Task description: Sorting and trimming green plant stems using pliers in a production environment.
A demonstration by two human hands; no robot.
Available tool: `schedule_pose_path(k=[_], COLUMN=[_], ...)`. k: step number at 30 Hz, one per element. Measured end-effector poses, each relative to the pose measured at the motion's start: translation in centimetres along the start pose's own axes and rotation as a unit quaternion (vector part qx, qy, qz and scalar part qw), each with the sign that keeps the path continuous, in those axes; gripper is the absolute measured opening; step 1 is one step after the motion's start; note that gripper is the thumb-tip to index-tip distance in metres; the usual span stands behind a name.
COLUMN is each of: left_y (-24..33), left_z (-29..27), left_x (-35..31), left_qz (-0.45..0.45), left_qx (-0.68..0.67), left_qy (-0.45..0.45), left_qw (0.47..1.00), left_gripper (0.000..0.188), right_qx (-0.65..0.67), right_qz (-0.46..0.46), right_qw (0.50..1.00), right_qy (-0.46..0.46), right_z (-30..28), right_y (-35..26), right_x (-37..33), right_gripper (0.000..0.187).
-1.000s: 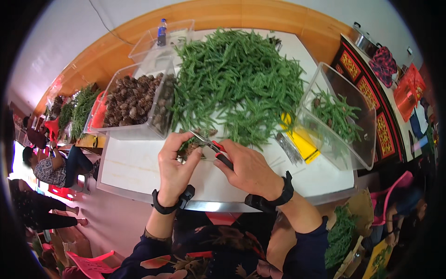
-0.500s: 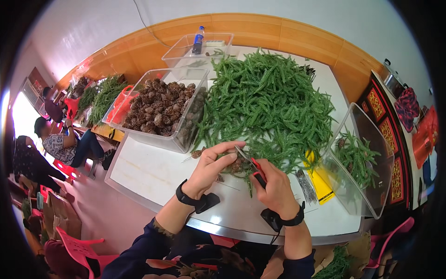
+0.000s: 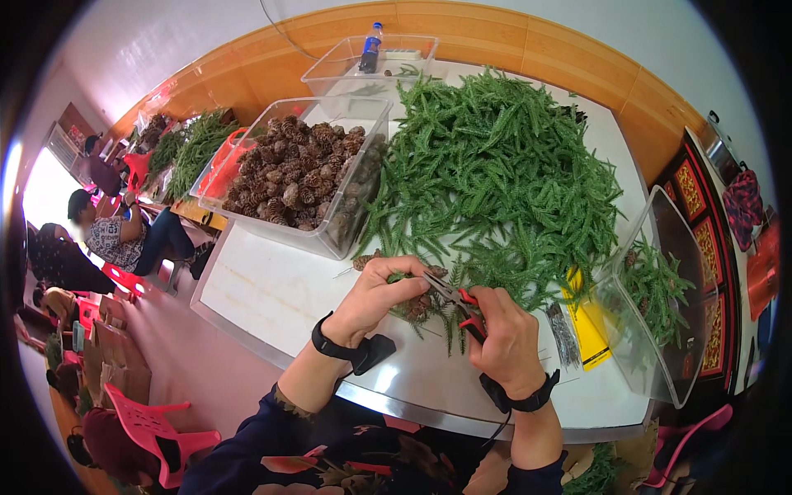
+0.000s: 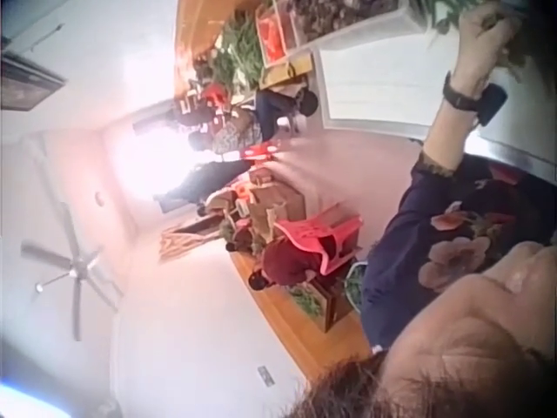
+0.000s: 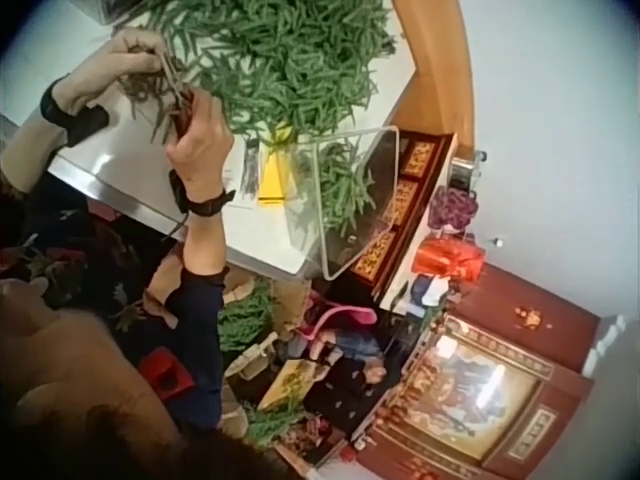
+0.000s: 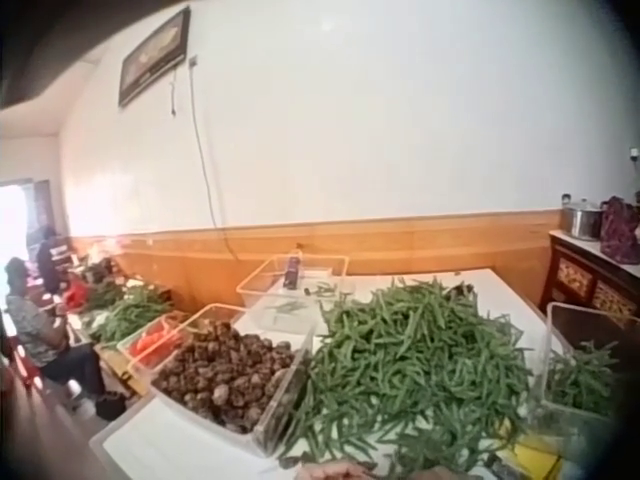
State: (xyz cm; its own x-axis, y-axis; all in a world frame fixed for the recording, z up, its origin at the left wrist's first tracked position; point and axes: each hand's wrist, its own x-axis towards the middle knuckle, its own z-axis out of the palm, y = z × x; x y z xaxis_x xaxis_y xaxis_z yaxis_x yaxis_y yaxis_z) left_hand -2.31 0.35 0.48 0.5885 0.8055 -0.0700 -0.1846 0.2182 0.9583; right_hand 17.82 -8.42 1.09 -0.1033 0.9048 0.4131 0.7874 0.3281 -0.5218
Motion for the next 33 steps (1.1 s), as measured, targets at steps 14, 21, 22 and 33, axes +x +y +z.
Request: schedule_pose_path(k=[14,21,22,33], left_y=[-0.8,-0.6,-0.4,-0.9], left_z=[0.4,0.8,0.9,-0.3], left_x=[0.5,0.4,0.3,0.3], left_qz=[0.041,0.042,0.040,0.034], left_qx=[0.016,0.101,0.101,-0.073], left_qy=[0.045,0.074,0.073,0.013], left_qw=[0.998,0.991,0.991,0.997], left_gripper=[0.008,0.007,0.007,0.014], right_qx=[0.079,0.053,0.063,0.190], right_qz=[0.029,0.011,0.014,0.053], right_qw=[0.996,0.997,0.996,0.977], right_qy=[-0.035,-0.053,-0.054,-0.082], right_z=[0.0,0.2,0.3,-0.3], right_y=[1.1,1.9,1.7,1.8], right_x=[0.3,-0.3,-0.4,0.0], right_gripper=[0.040,0.042,0.042,0.044])
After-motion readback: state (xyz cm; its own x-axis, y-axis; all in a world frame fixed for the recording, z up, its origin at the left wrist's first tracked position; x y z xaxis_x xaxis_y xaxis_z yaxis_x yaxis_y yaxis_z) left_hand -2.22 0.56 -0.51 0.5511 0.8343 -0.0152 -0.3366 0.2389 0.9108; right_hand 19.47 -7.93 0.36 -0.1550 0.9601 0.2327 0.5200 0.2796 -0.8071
